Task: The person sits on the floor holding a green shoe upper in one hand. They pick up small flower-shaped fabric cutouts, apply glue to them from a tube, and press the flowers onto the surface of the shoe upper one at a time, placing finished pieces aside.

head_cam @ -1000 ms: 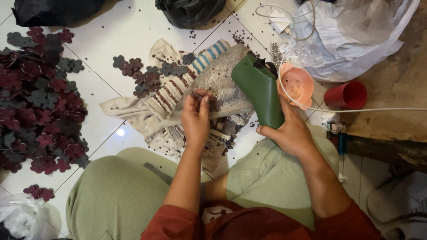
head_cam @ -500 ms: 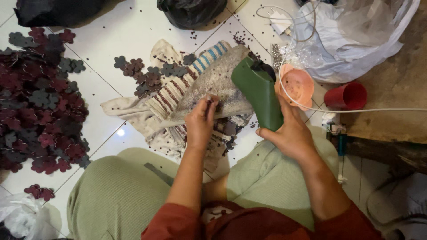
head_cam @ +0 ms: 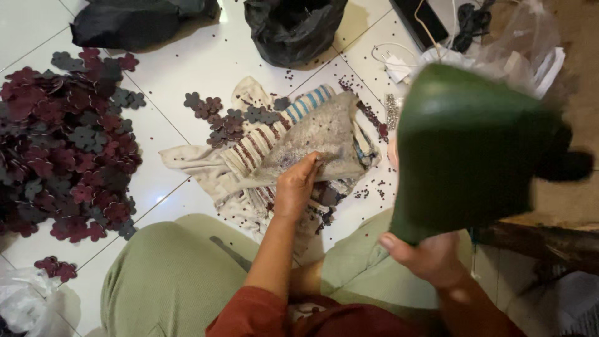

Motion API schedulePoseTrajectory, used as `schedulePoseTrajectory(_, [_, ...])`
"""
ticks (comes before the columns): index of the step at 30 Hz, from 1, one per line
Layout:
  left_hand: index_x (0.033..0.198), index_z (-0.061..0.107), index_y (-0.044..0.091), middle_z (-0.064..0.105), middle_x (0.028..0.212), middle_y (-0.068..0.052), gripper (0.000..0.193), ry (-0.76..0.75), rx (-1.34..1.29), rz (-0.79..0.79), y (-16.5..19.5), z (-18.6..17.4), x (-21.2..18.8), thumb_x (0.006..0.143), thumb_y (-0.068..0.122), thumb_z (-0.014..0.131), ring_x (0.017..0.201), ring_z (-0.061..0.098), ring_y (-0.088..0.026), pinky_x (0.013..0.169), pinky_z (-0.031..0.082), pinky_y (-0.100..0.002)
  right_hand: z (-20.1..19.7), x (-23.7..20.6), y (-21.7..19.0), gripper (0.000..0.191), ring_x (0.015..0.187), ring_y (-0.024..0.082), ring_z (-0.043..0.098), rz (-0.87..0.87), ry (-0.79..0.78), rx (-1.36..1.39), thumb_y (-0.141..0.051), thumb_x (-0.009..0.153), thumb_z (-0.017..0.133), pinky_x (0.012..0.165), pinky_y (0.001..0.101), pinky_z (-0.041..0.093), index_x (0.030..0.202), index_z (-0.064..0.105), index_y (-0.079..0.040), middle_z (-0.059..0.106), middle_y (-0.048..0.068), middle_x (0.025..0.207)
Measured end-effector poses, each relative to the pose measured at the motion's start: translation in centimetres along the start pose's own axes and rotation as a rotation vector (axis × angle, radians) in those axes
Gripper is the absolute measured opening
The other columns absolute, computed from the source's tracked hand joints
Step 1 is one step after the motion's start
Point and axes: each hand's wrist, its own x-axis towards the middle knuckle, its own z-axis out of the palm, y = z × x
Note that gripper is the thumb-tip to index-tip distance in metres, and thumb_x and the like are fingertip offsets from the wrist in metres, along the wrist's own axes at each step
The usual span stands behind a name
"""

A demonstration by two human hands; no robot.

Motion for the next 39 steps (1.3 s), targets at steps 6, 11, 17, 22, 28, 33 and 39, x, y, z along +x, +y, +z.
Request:
schedulePoseTrajectory(6, [0.099,0.068,0.003,0.070,0.089,-0.019,0.011,-0.143,0.021,-0.083,-0.7,-0.9,-0.1,0.088,0.003,0.070,0.086,0.070,-0.039,0.075,0.056,-0.046,3.6,0.6,3.0,0.112,0.134,0.040,0.047,0.349,-0.254,-0.301,-0.036,0.069,0.086,0.106,0.0428,0.039,0.157,0.029,0.001,0.045,0.026,0.144])
schedulePoseTrajectory(11, [0.091,0.067,0.002,0.069,0.086,-0.020,0.007,-0.115,-0.007,-0.112,-0.7,-1.4,-0.2,0.085,0.001,0.070,0.083,0.070,-0.040,0.073,0.056,-0.047,2.7,-0.3,2.9,0.110,0.136,0.034,0.052,0.345,-0.236,-0.313,-0.036,0.065,0.089,0.111,0.0396,0.040,0.153,0.034,0.000,0.050,0.022,0.146])
schedulePoseTrajectory(17, [0.116,0.071,0.007,0.073,0.106,-0.020,0.023,0.008,-0.072,-0.022,-0.1,-1.7,0.4,0.094,0.010,0.071,0.094,0.074,-0.036,0.078,0.060,-0.040,0.1,-0.4,-1.7,0.096,0.150,0.030,0.046,-0.004,-0.030,0.011,-0.021,0.073,0.078,0.126,0.0401,0.034,0.157,0.037,0.003,0.047,0.019,0.159])
schedulePoseTrajectory(22, [0.115,0.071,0.010,0.074,0.103,-0.018,0.020,-0.063,-0.058,-0.099,-0.2,-2.1,0.7,0.095,0.011,0.072,0.091,0.074,-0.036,0.076,0.059,-0.041,2.9,1.0,-0.3,0.110,0.131,0.033,0.043,-0.140,0.077,-0.126,-0.026,0.065,0.093,0.113,0.0448,0.034,0.152,0.033,0.002,0.042,0.017,0.142])
schedulePoseTrajectory(28, [0.099,0.069,0.007,0.070,0.087,-0.020,0.009,-0.133,-0.062,-0.100,-0.9,-2.2,0.7,0.091,0.007,0.071,0.083,0.071,-0.038,0.072,0.057,-0.044,4.6,0.9,2.6,0.114,0.126,0.038,0.055,0.433,-0.216,-0.491,-0.032,0.058,0.090,0.098,0.0454,0.047,0.154,0.035,-0.005,0.050,0.022,0.143])
schedulePoseTrajectory(33, [0.103,0.069,0.005,0.072,0.094,-0.020,0.010,-0.083,-0.047,-0.112,-0.7,-2.1,0.3,0.094,0.007,0.071,0.088,0.073,-0.037,0.073,0.057,-0.044,1.1,0.8,-0.3,0.104,0.119,0.032,0.062,0.240,-0.118,-0.385,-0.028,0.058,0.089,0.100,0.0415,0.049,0.149,0.042,-0.007,0.058,0.018,0.135])
schedulePoseTrajectory(39, [0.117,0.073,0.009,0.075,0.114,-0.016,0.022,-0.010,-0.058,-0.073,-0.6,-1.7,0.6,0.095,0.012,0.073,0.100,0.076,-0.031,0.082,0.062,-0.036,0.8,0.9,-1.8,0.098,0.107,0.026,0.050,0.145,0.028,0.131,-0.029,0.074,0.085,0.102,0.0355,0.045,0.153,0.036,0.000,0.049,0.016,0.117])
